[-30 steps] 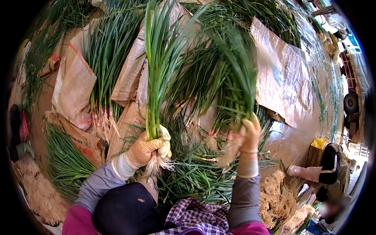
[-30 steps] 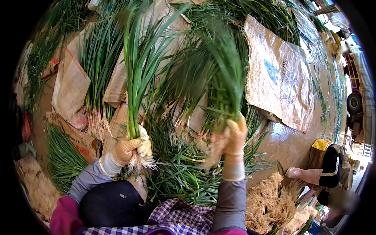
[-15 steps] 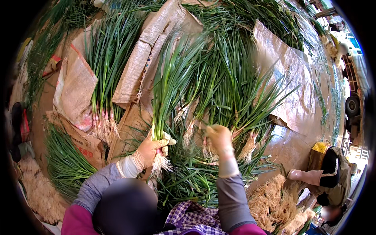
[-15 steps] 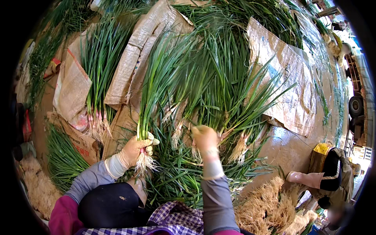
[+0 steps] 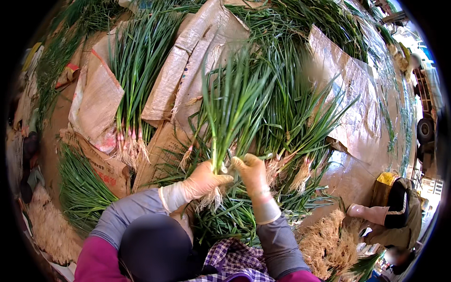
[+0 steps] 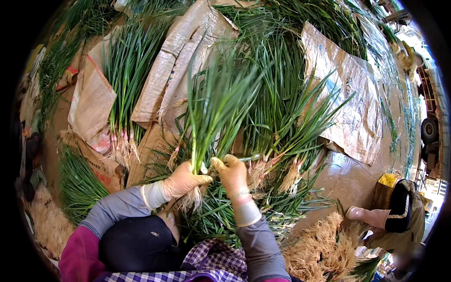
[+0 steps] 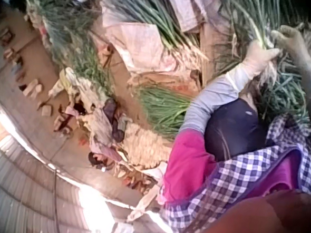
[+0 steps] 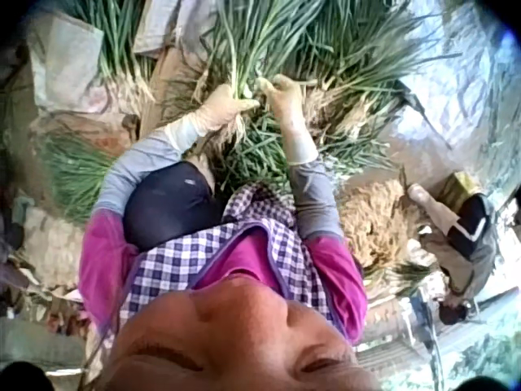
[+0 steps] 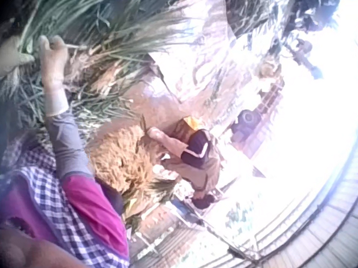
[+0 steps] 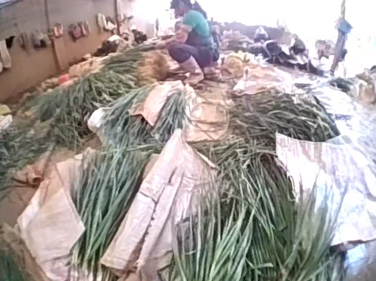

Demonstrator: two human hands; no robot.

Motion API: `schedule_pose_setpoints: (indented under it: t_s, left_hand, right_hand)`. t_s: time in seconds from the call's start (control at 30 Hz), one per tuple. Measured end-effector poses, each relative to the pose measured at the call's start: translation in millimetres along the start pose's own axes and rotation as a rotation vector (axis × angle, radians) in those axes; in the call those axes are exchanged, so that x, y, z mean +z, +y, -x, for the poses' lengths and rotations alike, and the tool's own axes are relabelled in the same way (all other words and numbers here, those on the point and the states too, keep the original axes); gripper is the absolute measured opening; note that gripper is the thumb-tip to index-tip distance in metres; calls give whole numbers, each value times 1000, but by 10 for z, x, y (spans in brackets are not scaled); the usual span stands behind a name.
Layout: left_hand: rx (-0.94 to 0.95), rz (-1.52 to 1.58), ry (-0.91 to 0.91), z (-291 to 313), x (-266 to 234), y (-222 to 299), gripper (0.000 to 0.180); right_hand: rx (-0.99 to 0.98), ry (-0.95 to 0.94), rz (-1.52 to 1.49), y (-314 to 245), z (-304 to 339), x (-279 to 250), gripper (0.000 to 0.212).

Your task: The person sorts bunches of green onions by hand, peeling off dry outer leaves and placing the cleaned onions into piles on the floor.

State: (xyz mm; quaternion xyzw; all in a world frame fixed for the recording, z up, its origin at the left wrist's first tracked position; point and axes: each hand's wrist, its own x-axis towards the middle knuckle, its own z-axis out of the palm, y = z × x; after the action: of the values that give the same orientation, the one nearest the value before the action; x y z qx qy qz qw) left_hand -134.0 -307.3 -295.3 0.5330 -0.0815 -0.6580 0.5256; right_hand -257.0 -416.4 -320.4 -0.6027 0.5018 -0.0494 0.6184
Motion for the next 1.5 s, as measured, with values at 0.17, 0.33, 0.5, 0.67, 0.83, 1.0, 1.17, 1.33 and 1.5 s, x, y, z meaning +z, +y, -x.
schedule_pose_setpoints:
  t_s: [0.17, 0.33, 0.5, 0.67, 0.83, 1.0, 1.17, 1.33, 1.5]
  left_hand:
    - [-170, 400, -75, -13, -109, -43, 20]
    - [-159, 430, -191, 193, -372, -44, 31]
    - [-225, 496, -310, 201, -352, -120, 37]
    - [-334, 468, -214, 236, -369, -78, 20]
    - [-348, 742, -213, 245, -425, -85, 8]
    - [-322, 831, -237, 270, -438, -5, 10]
    - [-3, 473, -239, 369, -704, 39, 9]
    - [-283, 867, -190, 127, -865, 102, 35]
    - [-72, 661, -359, 271, -649, 408, 17]
  right_hand:
    - [-13, 196, -176, -56, 111, 110, 27]
    - [-45, 29, 532, 485, 347, -435, 24]
    - [-185, -416, 521, 316, 444, -406, 51]
    - [203, -159, -262, -241, 53, 378, 18]
    - [-173, 200, 143, -61, 31, 649, 26]
    - [-54, 129, 67, -68, 32, 582, 22]
    - [-227, -339, 760, 488, 28, -113, 29]
    - [-247, -224, 1054, 501, -596, -100, 29]
    - [148, 128, 186, 169, -1289, -119, 23]
